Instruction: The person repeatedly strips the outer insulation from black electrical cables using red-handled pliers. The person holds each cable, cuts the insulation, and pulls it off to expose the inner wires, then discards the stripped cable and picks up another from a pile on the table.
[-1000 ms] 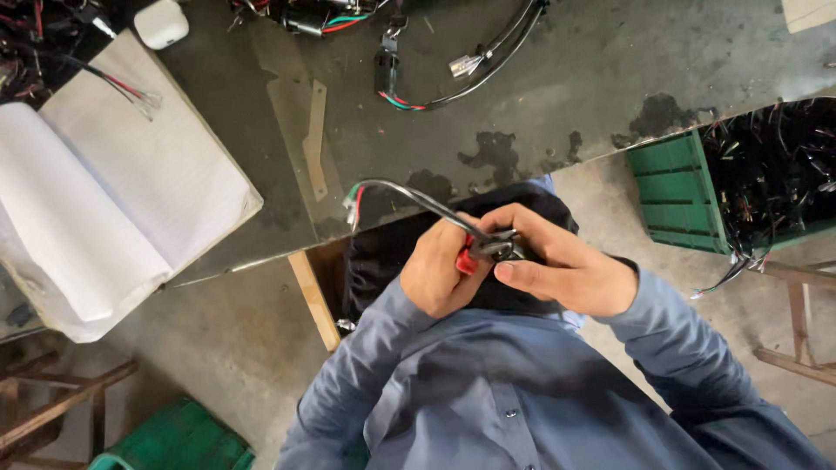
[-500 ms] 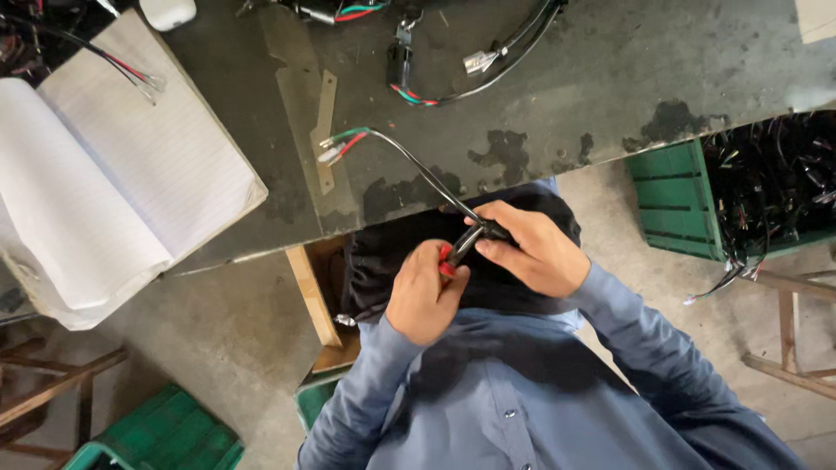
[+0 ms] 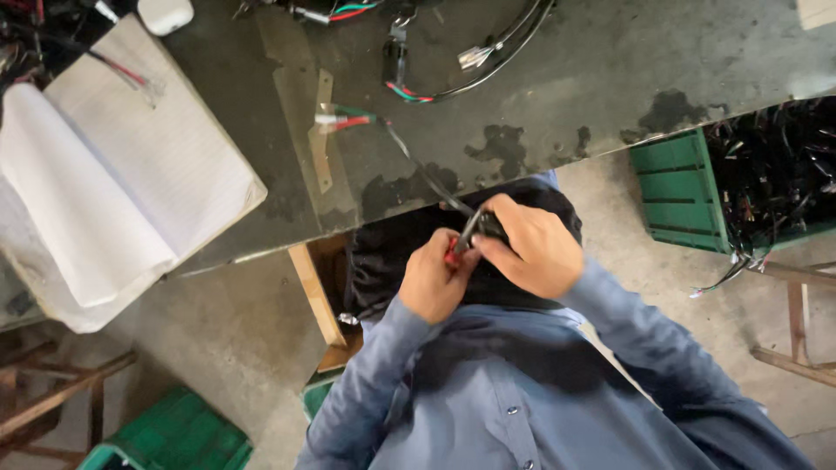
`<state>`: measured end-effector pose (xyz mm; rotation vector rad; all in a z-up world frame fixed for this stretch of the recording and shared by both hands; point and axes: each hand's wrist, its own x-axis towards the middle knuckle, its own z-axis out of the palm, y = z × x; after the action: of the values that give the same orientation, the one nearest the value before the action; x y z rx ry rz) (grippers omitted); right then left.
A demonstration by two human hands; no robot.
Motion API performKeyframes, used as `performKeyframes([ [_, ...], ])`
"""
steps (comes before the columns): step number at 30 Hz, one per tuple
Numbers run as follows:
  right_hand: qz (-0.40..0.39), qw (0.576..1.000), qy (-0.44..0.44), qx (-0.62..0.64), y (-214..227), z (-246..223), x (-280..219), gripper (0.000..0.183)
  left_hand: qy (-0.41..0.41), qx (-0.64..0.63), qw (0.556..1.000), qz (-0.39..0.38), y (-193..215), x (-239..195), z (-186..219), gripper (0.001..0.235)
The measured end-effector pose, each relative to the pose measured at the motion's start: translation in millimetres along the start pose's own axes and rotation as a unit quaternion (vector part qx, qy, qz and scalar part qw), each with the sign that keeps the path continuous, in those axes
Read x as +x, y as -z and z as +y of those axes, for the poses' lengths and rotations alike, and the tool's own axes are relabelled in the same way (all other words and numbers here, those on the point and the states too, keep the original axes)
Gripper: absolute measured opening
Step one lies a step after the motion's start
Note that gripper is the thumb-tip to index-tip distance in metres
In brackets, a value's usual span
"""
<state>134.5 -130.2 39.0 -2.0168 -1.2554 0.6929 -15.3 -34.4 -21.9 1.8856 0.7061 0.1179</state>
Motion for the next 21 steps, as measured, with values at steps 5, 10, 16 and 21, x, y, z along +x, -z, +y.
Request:
performKeyframes([
  [5, -0.203, 0.965, 0.03, 0.161, 50.6, -8.8, -25.3, 0.027, -0.413, 0.089, 0.895, 0.141, 28.5, 16.6, 26.8, 0.041],
  [10, -0.213, 0.952, 0.013, 0.221, 51.9, -13.2, -26.8, 0.024, -0.407, 0.063, 0.906, 0.1, 32.2, 24.7, 13.4, 0.036],
  [16, -0.04, 0.994, -0.054, -0.089, -22.3, 15.6, -1.0, 0.03, 0.027, 0.048, 0.998, -0.006, -10.0, -7.1, -30.0, 0.027],
  [21, 0.005, 0.998, 0.045, -0.046, 15.6, 80.5, -10.2, 0.027, -0.168, 0.177, 0.967, 0.079, 28.5, -2.0, -28.5, 0.028],
])
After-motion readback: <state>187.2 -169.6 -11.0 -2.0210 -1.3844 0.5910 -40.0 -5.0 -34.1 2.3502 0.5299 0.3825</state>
